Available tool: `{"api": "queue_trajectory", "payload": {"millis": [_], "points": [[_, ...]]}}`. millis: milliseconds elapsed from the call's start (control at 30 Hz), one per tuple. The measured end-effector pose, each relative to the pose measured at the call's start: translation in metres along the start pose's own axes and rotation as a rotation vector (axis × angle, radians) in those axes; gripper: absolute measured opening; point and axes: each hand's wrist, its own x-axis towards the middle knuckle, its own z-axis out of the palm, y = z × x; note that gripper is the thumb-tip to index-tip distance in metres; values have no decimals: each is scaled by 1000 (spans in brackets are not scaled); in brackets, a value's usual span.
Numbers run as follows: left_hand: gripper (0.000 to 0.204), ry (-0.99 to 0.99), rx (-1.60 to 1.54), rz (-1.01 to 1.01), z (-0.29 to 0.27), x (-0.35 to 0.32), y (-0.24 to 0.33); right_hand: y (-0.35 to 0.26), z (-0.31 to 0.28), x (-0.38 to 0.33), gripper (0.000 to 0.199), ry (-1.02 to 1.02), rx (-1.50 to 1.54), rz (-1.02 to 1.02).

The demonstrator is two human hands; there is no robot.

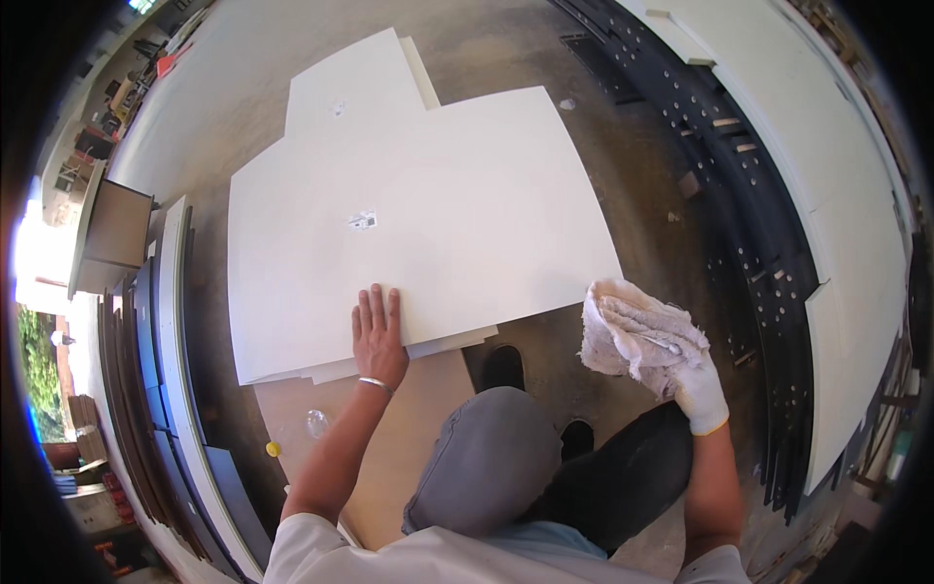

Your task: The person kneels on the floor and wipes the surface of white panels with a cloth, occasionally using a squeegee to smooth the surface. They handle multiple panels one at a time, flipping and repositioning them as needed.

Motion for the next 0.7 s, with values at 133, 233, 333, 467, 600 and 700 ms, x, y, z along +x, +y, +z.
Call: {"api": "queue_trajectory", "payload": {"millis": [133,233,333,467,600,700], "points": [[68,29,53,49,11,6,10,3,19,3,49,-49,27,13],[65,-75,113,52,2,9,12,3,22,6,27,-169,-511,231],[65,-136,130,64,-20,12,12,4,20,6,26,-291,-962,351],[66,-94,112,114,-52,9,5,7,17,8,28,-229,-1035,438],[71,-101,114,134,-55,-6,6,4,12,4,27,-290,-785,402],[68,-63,108,133,-34,-25,13,-6,3,-2,34,-339,-363,105]]}}
